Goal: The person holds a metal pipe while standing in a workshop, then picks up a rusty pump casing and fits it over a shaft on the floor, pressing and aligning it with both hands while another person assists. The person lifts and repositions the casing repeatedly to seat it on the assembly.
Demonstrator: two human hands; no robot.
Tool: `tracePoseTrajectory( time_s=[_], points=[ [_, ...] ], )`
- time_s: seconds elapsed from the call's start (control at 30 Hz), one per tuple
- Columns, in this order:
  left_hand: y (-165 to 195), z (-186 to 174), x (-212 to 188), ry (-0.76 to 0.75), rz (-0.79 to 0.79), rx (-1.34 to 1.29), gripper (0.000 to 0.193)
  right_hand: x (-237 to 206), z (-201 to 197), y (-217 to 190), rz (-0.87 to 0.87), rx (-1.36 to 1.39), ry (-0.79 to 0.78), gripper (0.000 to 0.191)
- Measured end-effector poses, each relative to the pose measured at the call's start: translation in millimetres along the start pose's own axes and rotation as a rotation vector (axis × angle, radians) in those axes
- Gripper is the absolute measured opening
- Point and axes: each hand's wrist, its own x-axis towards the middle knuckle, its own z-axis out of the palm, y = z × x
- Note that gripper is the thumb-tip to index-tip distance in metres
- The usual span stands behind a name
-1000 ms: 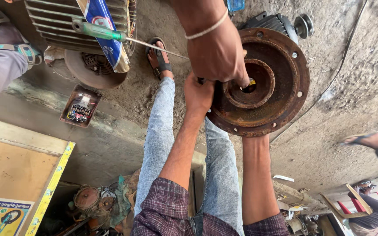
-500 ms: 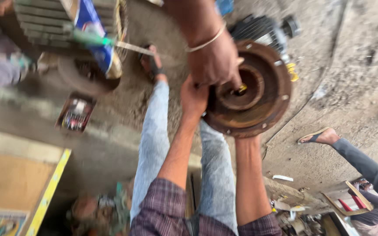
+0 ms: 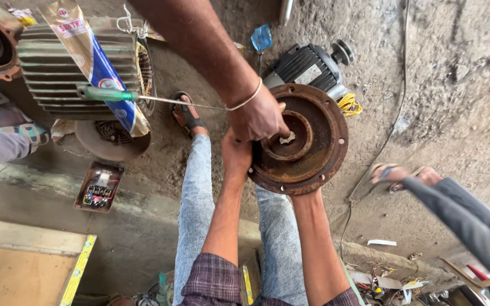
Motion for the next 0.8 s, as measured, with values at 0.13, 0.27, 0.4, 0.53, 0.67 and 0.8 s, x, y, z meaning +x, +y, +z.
tracePoseTrajectory(
  time_s=[0.13,0.27,0.4,0.53,0.67,0.8],
  points=[
    [-13.5,0.4,3.2,0.003,-0.036,-0.032,0.026,-6.2,-7.7,0.6,0.062,0.118,0.031,0.035],
    [-35.6,-9.7,22.7,0.011,0.052,0.179,0.027,6.8,10.9,5.9,0.056,0.124,-0.013,0.038],
    [-44.5,-20.1,57.7,-0.129,0.761,0.331,0.037,47.1,57.8,5.4,-0.115,-0.022,-0.135,0.044],
    [-33.8,-24.1,67.0,0.006,-0.046,0.179,0.030,57.7,115.8,-16.3,0.151,0.232,-0.019,0.038],
    [-15.6,-24.9,59.9,0.009,-0.218,-0.114,0.028,50.9,152.1,-26.9,0.199,0.265,0.061,0.040],
    [-0.5,-19.8,53.0,-0.015,-0.225,-0.132,0.028,45.8,161.2,-33.3,0.270,0.369,0.061,0.041]
  ],
)
